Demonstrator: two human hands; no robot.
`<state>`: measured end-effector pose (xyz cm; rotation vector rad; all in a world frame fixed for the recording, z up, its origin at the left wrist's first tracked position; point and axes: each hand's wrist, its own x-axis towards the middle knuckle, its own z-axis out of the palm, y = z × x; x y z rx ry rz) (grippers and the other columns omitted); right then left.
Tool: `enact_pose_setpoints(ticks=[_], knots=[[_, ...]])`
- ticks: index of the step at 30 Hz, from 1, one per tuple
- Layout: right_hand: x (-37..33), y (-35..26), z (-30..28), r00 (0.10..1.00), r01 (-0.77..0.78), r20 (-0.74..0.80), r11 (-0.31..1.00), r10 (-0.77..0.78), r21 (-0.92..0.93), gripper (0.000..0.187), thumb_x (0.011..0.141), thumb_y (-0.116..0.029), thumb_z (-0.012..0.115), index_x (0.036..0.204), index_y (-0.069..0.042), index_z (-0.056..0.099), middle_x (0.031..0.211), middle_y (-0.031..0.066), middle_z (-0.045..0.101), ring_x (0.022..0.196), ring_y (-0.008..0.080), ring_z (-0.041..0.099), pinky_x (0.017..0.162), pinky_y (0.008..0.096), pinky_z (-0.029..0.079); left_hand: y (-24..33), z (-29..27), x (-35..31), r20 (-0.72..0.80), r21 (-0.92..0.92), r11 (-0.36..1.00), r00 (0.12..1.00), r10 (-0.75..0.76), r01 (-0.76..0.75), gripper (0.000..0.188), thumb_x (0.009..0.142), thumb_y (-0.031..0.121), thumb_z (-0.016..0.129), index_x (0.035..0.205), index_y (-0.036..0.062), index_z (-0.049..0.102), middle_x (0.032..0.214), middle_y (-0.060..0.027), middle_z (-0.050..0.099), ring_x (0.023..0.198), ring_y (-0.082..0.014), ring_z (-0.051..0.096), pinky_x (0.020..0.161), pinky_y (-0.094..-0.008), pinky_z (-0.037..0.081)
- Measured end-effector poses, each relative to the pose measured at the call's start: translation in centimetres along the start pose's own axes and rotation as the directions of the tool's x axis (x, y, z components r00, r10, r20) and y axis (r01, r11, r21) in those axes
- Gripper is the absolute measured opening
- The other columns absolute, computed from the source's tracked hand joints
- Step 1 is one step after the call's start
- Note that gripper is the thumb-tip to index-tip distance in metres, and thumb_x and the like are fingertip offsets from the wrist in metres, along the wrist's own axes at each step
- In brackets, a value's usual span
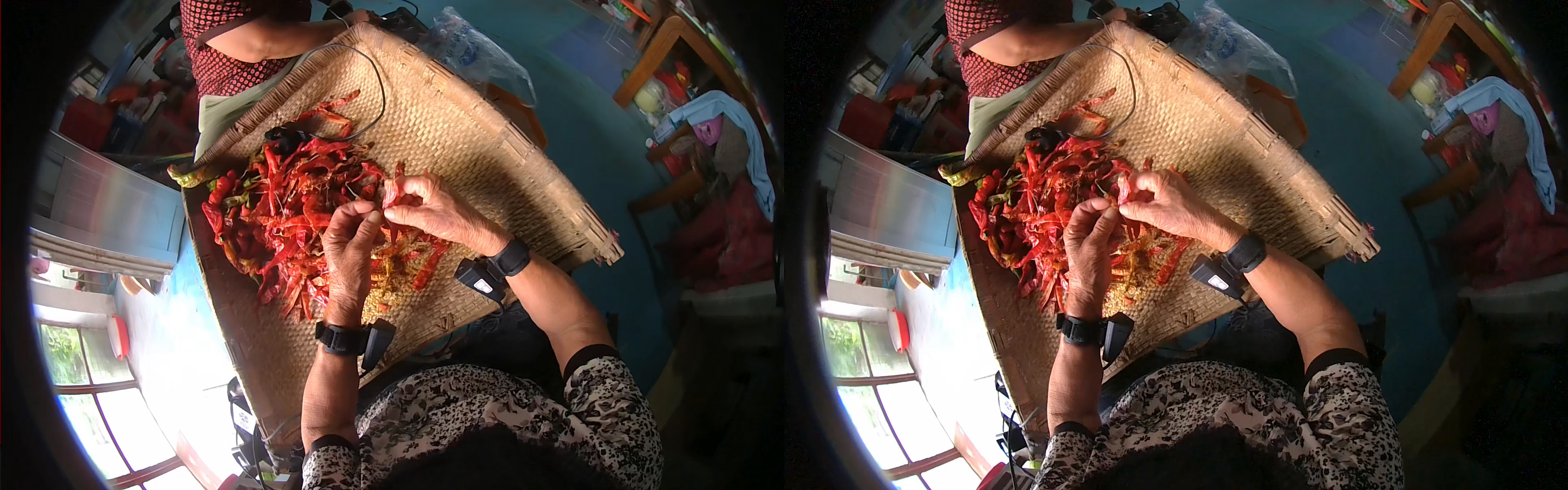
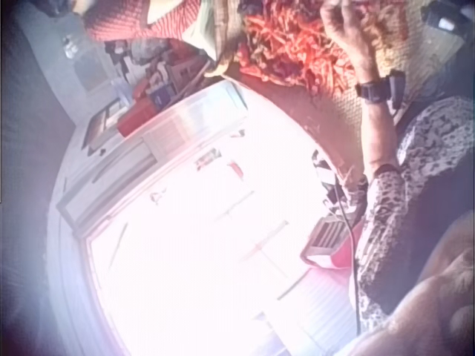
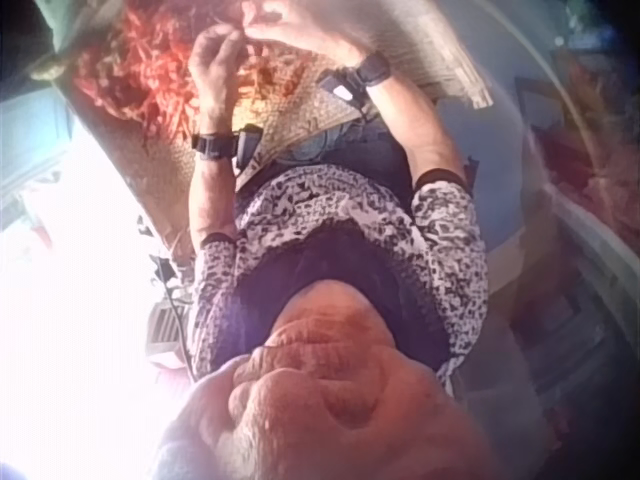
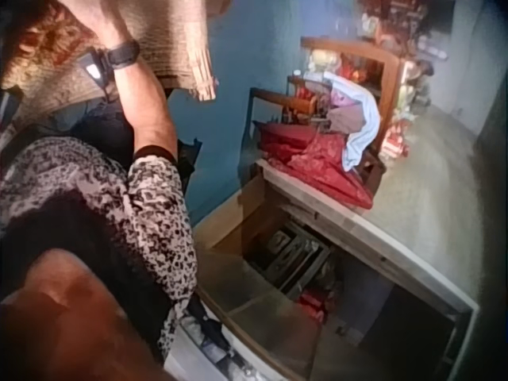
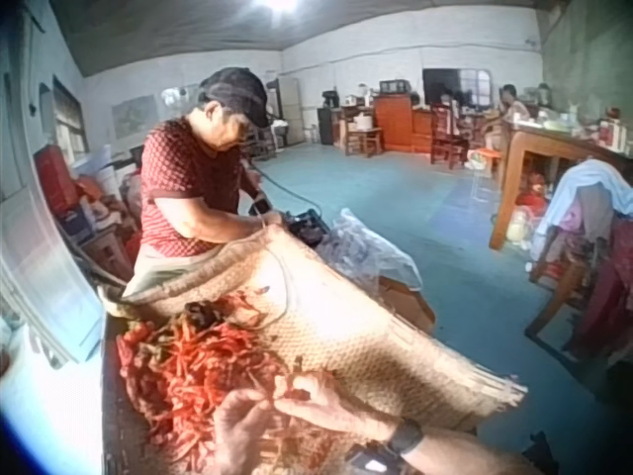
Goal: The person sorts dried chili peppers on a woven tray, picking them up one at a time to pull off the stems. They drop the peppers into a bag and a bucket, then brush the loose seeds into a pile on the tray.
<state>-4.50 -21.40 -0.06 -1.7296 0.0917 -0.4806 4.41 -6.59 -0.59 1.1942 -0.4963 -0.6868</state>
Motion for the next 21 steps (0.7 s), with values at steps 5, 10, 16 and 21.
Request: enact_pose_setpoints(ticks=[5,10,16,21], knots=[[0.2,-0.2,-2.7,0.967,-0.216,-0.053,0.911,0.250,0.352,0.018,0.088,-0.027,0.064,0.083,-0.011,0.059,0.072,-0.0009,0.058,0.060,0.0053,0.052,0.049,0.0209,0.046,-1.5,-1.5,-0.5,-0.027,0.030,0.999,0.999,0.018,-0.017,0.010,0.091,0.012,0.063,0.100,0.0088,0.062,0.080,0.0035,0.061,0.068,-0.0049,0.056,0.063,-0.0214,0.048],[1.9,-1.8,-8.1,0.902,0.246,-0.381,0.483,0.205,0.840,0.016,0.089,-0.022,0.065,0.088,-0.007,0.060,0.078,0.0038,0.063,0.064,0.0094,0.057,0.055,0.0230,0.047,-1.5,-1.6,-1.1,-0.028,0.038,0.999,1.000,0.009,-0.008,0.011,0.092,0.006,0.058,0.103,0.0061,0.061,0.084,0.0020,0.061,0.071,-0.0064,0.056,0.066,-0.0221,0.047],[0.5,-1.0,-4.4,0.985,-0.066,-0.154,0.992,0.082,0.105,0.039,0.089,-0.027,0.065,0.117,-0.002,0.059,0.091,0.0071,0.064,0.071,0.0109,0.059,0.062,0.0228,0.051,-1.1,-1.8,-0.7,-0.012,0.000,0.999,0.999,0.043,-0.043,0.011,0.095,0.010,0.055,0.104,0.0067,0.059,0.088,-0.0008,0.062,0.076,-0.0103,0.061,0.074,-0.0281,0.053],[-0.2,-0.2,-0.7,0.972,0.092,0.235,0.908,0.007,-0.409,0.025,0.087,-0.020,0.066,0.105,-0.002,0.063,0.097,0.0097,0.065,0.074,0.0194,0.062,0.069,0.0347,0.052,0.2,-0.4,-0.8,0.021,-0.020,1.000,1.000,0.009,-0.009,0.012,0.095,0.011,0.055,0.106,0.0064,0.058,0.090,-0.0017,0.062,0.076,-0.0099,0.060,0.074,-0.0271,0.053]])
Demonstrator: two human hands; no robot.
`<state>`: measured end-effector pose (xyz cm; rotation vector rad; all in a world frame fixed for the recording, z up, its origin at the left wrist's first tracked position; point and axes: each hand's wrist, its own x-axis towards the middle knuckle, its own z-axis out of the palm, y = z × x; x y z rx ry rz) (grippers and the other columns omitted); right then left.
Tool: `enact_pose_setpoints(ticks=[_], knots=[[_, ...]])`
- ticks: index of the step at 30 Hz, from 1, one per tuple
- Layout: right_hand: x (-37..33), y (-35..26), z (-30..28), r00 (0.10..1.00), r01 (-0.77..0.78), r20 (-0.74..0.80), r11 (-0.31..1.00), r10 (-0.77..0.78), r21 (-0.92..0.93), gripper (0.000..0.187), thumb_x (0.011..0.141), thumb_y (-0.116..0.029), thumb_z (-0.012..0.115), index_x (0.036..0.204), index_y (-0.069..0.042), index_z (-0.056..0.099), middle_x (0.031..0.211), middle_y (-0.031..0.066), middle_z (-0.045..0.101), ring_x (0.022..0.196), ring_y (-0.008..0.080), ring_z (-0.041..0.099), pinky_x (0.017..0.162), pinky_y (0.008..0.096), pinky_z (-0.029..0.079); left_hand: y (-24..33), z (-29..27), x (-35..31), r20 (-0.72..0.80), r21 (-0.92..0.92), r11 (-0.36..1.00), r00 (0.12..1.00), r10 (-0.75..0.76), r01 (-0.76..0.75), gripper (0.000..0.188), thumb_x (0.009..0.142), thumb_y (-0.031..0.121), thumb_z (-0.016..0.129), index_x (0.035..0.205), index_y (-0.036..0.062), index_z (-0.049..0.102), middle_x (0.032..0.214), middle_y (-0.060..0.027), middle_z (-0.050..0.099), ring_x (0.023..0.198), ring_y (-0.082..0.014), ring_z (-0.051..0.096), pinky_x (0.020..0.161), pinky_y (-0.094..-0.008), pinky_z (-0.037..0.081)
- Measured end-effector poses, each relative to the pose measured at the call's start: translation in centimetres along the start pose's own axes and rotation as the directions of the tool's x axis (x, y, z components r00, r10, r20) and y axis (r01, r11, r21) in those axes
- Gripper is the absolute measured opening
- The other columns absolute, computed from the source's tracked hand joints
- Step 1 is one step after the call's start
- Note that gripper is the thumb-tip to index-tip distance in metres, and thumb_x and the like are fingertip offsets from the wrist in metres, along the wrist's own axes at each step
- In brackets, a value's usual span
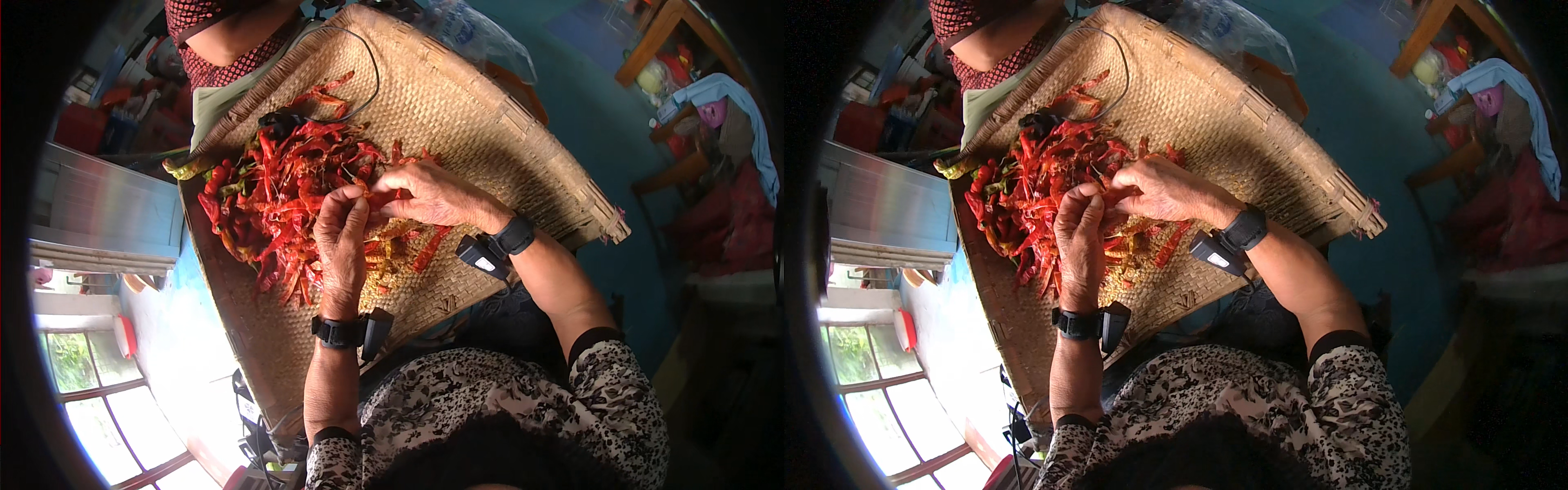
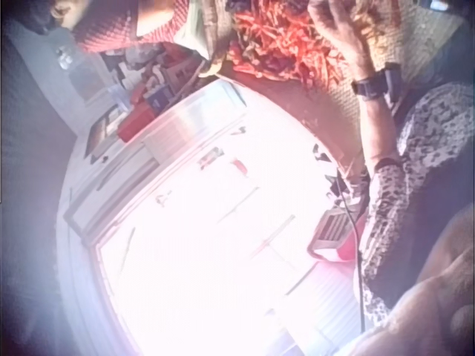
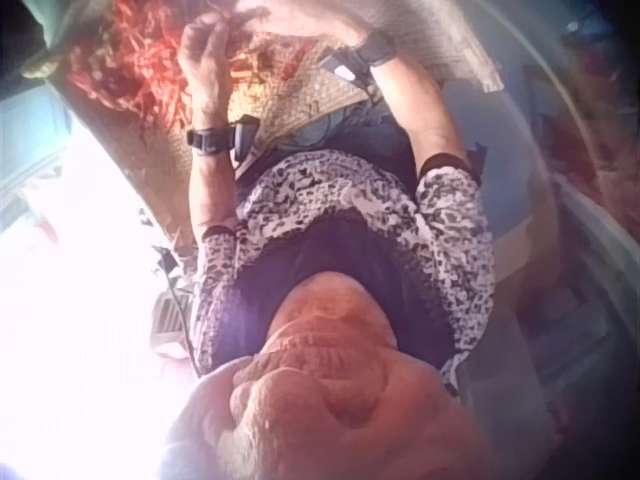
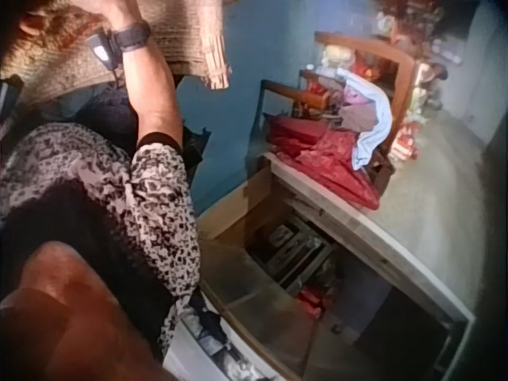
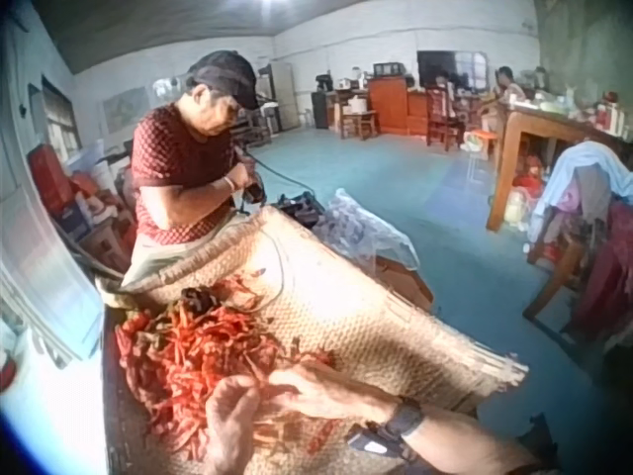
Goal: The person sorts dried chili peppers on a woven tray, picking them up one at a time to pull off the stems. They drop the peppers into a bag and a bucket, then brush the loose seeds into a pile on the tray.
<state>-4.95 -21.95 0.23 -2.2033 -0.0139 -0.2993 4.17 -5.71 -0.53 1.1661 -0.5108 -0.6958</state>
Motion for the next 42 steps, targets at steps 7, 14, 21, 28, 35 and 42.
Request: enact_pose_setpoints(ticks=[7,14,21,28,35,42], knots=[[-0.2,0.0,-2.1,0.979,-0.115,-0.131,0.952,0.157,0.284,0.019,0.090,-0.023,0.060,0.078,-0.009,0.063,0.076,0.0050,0.067,0.053,0.0069,0.047,0.047,0.0232,0.039,-0.5,-0.4,0.5,0.031,0.182,0.980,0.997,0.075,-0.079,0.017,0.095,0.011,0.056,0.110,0.0046,0.058,0.089,-0.0016,0.062,0.075,-0.0092,0.060,0.069,-0.0252,0.052],[-0.7,3.9,-7.0,0.707,0.535,-0.501,0.085,0.499,0.840,0.022,0.088,-0.024,0.066,0.104,-0.009,0.062,0.093,0.0092,0.068,0.066,0.0075,0.058,0.060,0.0209,0.048,-1.6,1.0,0.9,0.460,0.879,0.042,0.869,0.184,-0.475,0.032,0.081,-0.001,0.057,0.113,0.0026,0.055,0.108,-0.0155,0.057,0.095,-0.0334,0.060,0.075,-0.0402,0.052],[-0.6,1.9,-3.1,0.877,-0.060,-0.455,0.973,0.159,0.223,0.019,0.087,-0.017,0.065,0.101,-0.005,0.064,0.083,0.0045,0.066,0.067,0.0094,0.060,0.060,0.0250,0.053,-2.2,0.1,1.9,0.390,0.919,0.024,0.917,0.089,-0.393,0.020,0.084,-0.001,0.053,0.103,0.0034,0.058,0.100,-0.0148,0.061,0.084,-0.0356,0.062,0.067,-0.0408,0.052],[-0.3,0.2,-1.2,0.992,0.015,-0.126,0.992,0.001,0.127,0.032,0.082,-0.019,0.069,0.109,-0.002,0.063,0.092,0.0126,0.069,0.084,0.0206,0.067,0.075,0.0334,0.052,-1.1,-0.8,1.2,0.127,0.540,0.826,0.986,0.108,-0.160,0.012,0.089,0.007,0.061,0.100,0.0028,0.060,0.085,-0.0056,0.064,0.072,-0.0170,0.062,0.065,-0.0293,0.050],[-0.4,0.5,-0.4,0.993,-0.017,-0.114,0.984,0.037,0.175,0.030,0.084,-0.018,0.068,0.107,0.001,0.063,0.091,0.0102,0.067,0.084,0.0160,0.063,0.075,0.0307,0.050,0.3,0.5,0.3,0.156,0.304,0.952,0.984,-0.092,0.041,0.019,0.096,0.011,0.053,0.108,-0.0035,0.058,0.083,-0.0050,0.066,0.072,-0.0087,0.059,0.067,-0.0227,0.048],[-0.2,-0.5,-1.1,0.990,-0.044,-0.126,0.983,0.067,0.178,0.020,0.083,-0.016,0.067,0.088,0.003,0.061,0.075,0.0059,0.064,0.071,0.0117,0.060,0.064,0.0293,0.049,-0.1,0.5,0.0,0.156,0.365,0.930,0.981,-0.111,0.047,0.018,0.096,0.014,0.055,0.105,-0.0015,0.059,0.082,-0.0016,0.065,0.071,-0.0068,0.057,0.065,-0.0224,0.047]])
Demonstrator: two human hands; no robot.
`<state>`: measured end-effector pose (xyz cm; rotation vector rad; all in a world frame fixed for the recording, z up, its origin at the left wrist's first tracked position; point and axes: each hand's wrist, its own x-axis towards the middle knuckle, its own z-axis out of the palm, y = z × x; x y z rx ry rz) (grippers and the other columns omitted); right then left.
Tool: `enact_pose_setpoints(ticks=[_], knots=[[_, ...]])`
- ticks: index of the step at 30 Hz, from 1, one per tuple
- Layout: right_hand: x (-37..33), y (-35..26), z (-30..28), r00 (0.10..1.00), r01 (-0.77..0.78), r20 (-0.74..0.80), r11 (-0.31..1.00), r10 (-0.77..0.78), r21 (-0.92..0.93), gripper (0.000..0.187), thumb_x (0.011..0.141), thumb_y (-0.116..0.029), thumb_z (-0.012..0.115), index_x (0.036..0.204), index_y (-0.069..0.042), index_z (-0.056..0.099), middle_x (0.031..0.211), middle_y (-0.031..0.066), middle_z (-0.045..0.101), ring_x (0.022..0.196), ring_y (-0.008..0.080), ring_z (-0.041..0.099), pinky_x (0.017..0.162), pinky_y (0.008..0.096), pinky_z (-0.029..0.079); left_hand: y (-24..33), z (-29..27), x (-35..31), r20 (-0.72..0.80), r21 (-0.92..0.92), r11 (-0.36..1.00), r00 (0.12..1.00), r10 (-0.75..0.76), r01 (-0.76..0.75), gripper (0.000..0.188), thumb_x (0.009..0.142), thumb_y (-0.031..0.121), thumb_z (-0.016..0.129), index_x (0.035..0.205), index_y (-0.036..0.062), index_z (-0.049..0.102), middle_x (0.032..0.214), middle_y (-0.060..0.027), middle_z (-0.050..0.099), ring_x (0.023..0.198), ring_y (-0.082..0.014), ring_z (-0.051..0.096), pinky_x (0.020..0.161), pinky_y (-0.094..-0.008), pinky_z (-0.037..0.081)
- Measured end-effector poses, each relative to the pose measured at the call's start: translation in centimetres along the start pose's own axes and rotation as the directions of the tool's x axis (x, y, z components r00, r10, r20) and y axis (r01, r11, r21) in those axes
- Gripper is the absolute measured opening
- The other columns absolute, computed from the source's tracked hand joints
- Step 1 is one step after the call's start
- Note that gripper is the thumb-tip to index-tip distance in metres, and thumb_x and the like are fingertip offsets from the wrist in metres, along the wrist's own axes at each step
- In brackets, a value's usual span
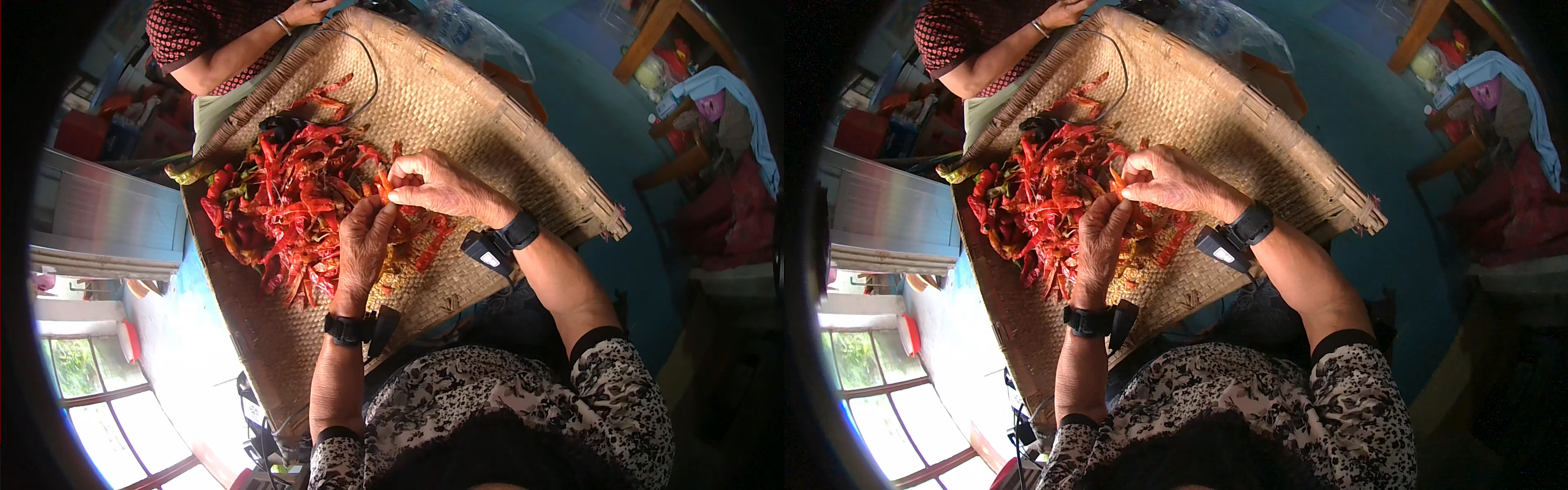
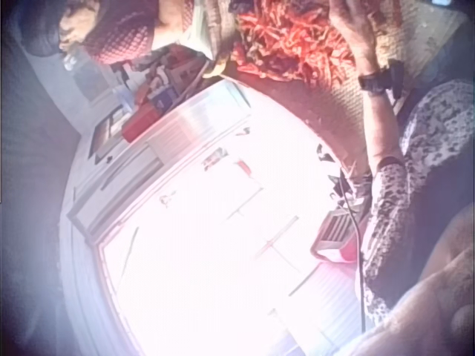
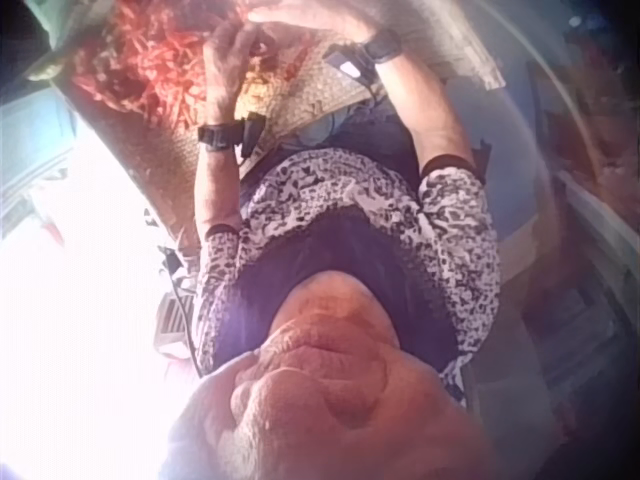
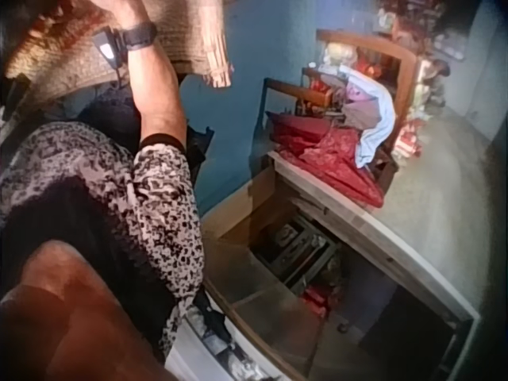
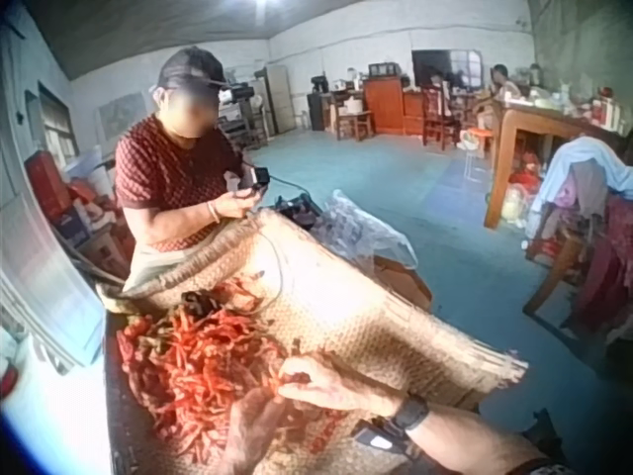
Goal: The person sorts dried chili peppers on a woven tray, picking them up one at a time to pull off the stems. They drop the peppers into a bag and a bucket, then brush the loose seeds into a pile on the tray.
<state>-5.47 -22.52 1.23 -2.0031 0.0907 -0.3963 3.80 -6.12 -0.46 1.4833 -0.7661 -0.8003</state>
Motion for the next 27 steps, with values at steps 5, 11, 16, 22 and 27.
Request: enact_pose_setpoints(ticks=[5,11,16,22,27], knots=[[-0.1,-0.9,-0.1,0.986,-0.165,0.048,0.953,0.158,0.252,0.018,0.088,-0.015,0.061,0.087,0.003,0.058,0.074,0.0063,0.065,0.060,0.0097,0.060,0.055,0.0253,0.050,0.0,0.1,0.0,0.060,-0.080,0.997,0.998,-0.013,0.018,0.017,0.092,0.011,0.061,0.106,0.0007,0.059,0.086,-0.0004,0.063,0.073,-0.0061,0.056,0.066,-0.0218,0.047],[-0.2,-0.9,-0.3,0.987,-0.159,0.016,0.936,0.162,0.316,0.015,0.093,-0.018,0.057,0.094,-0.002,0.056,0.074,0.0008,0.060,0.060,0.0045,0.053,0.047,0.0192,0.041,-0.2,0.5,0.1,0.068,-0.178,0.982,0.996,-0.053,0.064,0.019,0.089,0.008,0.064,0.106,0.0034,0.055,0.090,0.0004,0.061,0.077,-0.0059,0.056,0.068,-0.0211,0.047],[-0.2,-0.3,-0.9,0.977,-0.138,-0.086,0.889,0.194,0.437,0.014,0.093,-0.017,0.059,0.090,-0.004,0.056,0.071,-0.0008,0.057,0.057,0.0037,0.050,0.046,0.0181,0.039,-0.6,0.3,-0.3,0.017,-0.155,0.988,1.000,-0.014,0.017,0.012,0.091,0.009,0.062,0.100,0.0053,0.055,0.085,0.0026,0.059,0.071,-0.0037,0.051,0.063,-0.0187,0.042],[-0.1,0.3,-0.9,0.959,-0.119,-0.178,0.880,0.223,0.460,0.014,0.090,-0.015,0.061,0.088,-0.002,0.056,0.073,0.0031,0.060,0.059,0.0066,0.055,0.047,0.0205,0.044,-0.3,0.5,-0.8,-0.004,-0.117,0.993,1.000,-0.026,0.025,0.006,0.093,0.010,0.058,0.098,0.0067,0.057,0.082,0.0046,0.059,0.066,-0.0016,0.045,0.059,-0.0172,0.037],[0.0,1.0,-0.5,0.950,-0.037,-0.282,0.945,0.134,0.325,0.011,0.089,-0.011,0.060,0.088,0.000,0.056,0.074,0.0025,0.059,0.061,0.0060,0.055,0.050,0.0218,0.045,-0.3,1.0,-0.7,-0.032,-0.186,0.982,0.999,-0.007,0.001,0.010,0.092,0.008,0.060,0.100,0.0028,0.056,0.082,0.0027,0.060,0.077,-0.0057,0.056,0.071,-0.0199,0.047]])
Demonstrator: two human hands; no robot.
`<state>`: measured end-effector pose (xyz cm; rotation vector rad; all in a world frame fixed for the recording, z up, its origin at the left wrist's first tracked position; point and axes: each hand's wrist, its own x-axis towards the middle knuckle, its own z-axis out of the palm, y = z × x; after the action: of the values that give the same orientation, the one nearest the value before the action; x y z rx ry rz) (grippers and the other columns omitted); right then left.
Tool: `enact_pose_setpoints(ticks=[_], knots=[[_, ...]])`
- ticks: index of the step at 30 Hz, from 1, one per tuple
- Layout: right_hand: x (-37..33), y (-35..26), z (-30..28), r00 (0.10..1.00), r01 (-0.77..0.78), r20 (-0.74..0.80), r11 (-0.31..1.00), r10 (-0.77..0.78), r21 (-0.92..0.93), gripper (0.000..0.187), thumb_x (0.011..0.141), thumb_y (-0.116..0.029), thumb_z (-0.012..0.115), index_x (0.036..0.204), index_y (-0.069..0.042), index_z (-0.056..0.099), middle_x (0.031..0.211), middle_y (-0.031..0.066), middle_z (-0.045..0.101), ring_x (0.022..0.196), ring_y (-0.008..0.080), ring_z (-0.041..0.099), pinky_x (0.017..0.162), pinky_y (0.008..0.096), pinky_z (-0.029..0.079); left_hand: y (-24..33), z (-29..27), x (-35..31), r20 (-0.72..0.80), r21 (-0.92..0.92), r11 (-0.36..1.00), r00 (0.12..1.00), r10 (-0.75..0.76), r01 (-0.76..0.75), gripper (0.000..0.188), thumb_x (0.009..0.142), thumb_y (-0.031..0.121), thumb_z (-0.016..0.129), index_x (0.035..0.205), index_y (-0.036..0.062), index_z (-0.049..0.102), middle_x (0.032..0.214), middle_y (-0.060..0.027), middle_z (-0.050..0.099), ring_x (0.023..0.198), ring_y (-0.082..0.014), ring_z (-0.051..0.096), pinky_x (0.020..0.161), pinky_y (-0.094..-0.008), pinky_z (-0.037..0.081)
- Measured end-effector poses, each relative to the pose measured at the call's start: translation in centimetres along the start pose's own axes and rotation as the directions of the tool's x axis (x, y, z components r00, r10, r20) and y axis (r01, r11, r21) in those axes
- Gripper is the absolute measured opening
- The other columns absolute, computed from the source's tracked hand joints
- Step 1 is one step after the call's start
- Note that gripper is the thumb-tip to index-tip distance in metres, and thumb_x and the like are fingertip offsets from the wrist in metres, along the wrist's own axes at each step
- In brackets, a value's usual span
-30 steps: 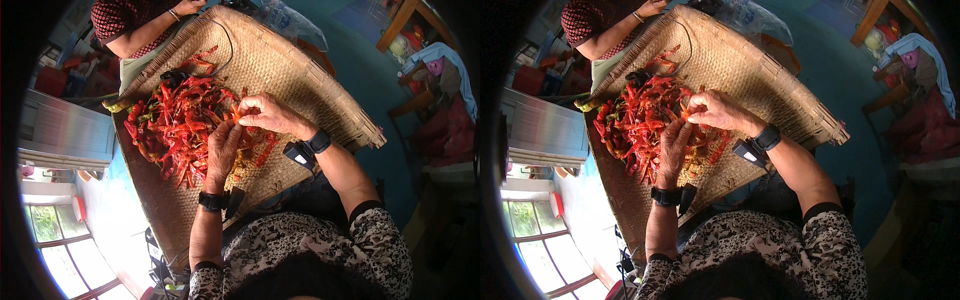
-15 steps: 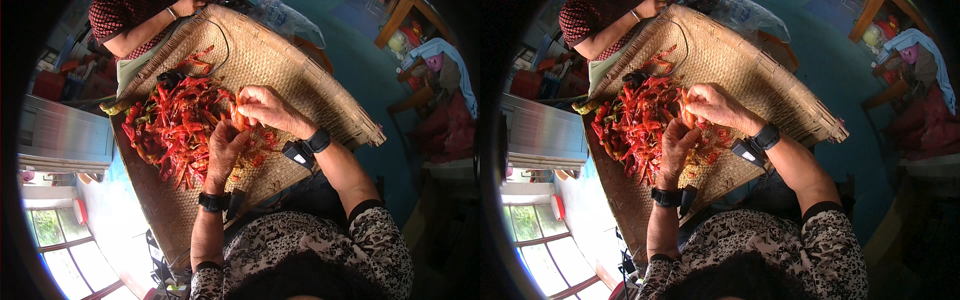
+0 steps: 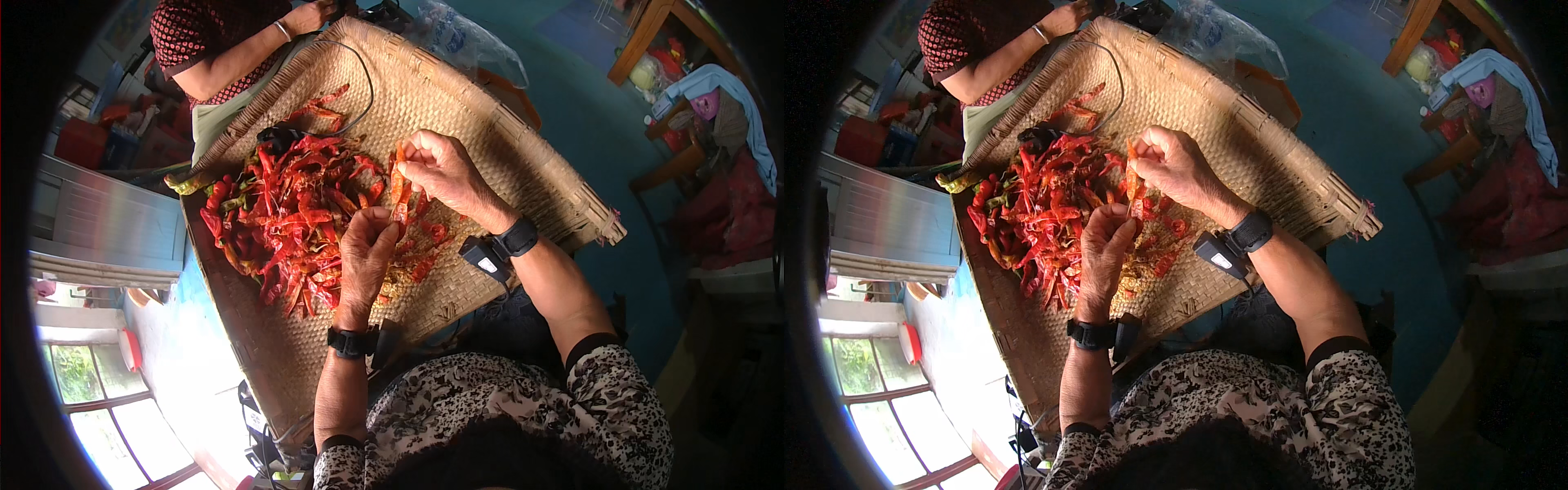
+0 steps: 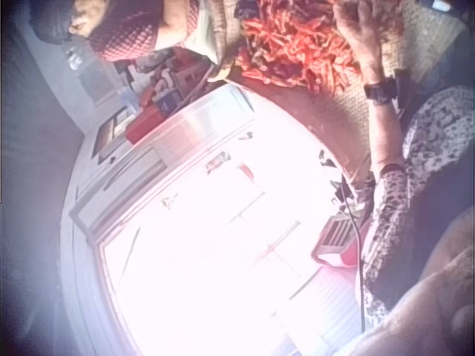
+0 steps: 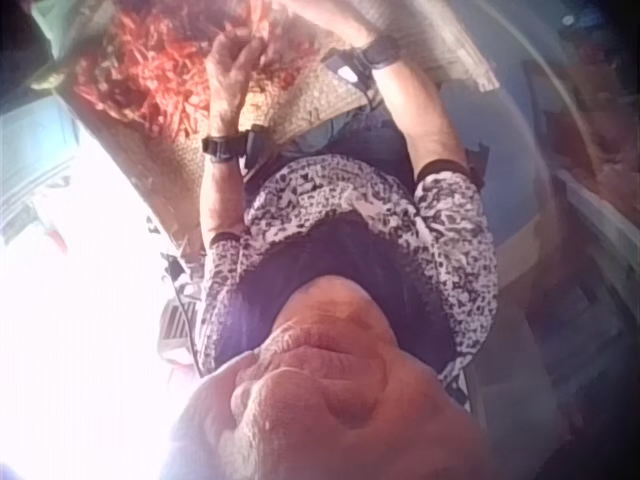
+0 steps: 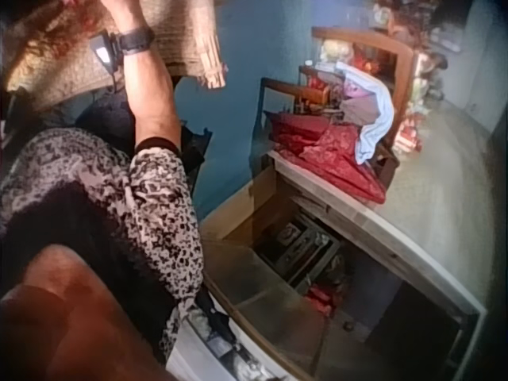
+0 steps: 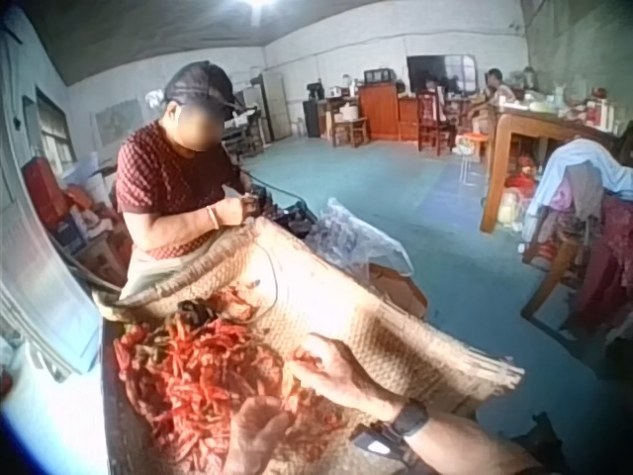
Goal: The person sorts dried chili peppers on a woven tray, picking them up one at a time to pull off the stems. They drop the peppers into a bag and a bucket, then brush the loose seeds into a pile on the tray.
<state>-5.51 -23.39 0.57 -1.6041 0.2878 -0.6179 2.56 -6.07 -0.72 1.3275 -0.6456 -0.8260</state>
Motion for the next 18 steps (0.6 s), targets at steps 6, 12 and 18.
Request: enact_pose_setpoints(ticks=[6,12,18], knots=[[0.1,-0.7,0.2,0.990,-0.052,0.132,0.997,0.045,0.053,0.010,0.091,-0.012,0.059,0.092,-0.003,0.056,0.075,-0.0001,0.058,0.063,0.0047,0.055,0.049,0.0196,0.044,0.1,0.2,0.6,-0.020,0.068,0.998,1.000,0.020,-0.019,0.014,0.090,0.007,0.060,0.103,0.0007,0.058,0.082,-0.0029,0.064,0.076,-0.0090,0.061,0.070,-0.0230,0.050],[0.6,-0.6,-1.5,0.995,0.011,-0.094,0.910,0.031,0.414,0.004,0.088,-0.008,0.059,0.090,-0.004,0.059,0.076,0.0055,0.064,0.060,0.0085,0.057,0.051,0.0210,0.048,-1.0,-0.3,0.0,0.002,0.528,0.849,1.000,-0.020,0.016,0.021,0.088,0.010,0.061,0.107,0.0000,0.060,0.080,-0.0100,0.069,0.067,-0.0123,0.063,0.062,-0.0275,0.052],[2.6,-1.3,-4.4,0.863,0.327,-0.448,0.418,0.233,0.847,0.041,0.089,-0.022,0.063,0.121,0.002,0.053,0.102,0.0137,0.066,0.074,0.0132,0.062,0.066,0.0231,0.053,-0.8,-1.0,-0.2,0.042,0.445,0.894,0.998,0.044,-0.058,0.022,0.088,0.007,0.059,0.110,0.0013,0.060,0.086,-0.0075,0.069,0.075,-0.0107,0.062,0.066,-0.0260,0.051]])
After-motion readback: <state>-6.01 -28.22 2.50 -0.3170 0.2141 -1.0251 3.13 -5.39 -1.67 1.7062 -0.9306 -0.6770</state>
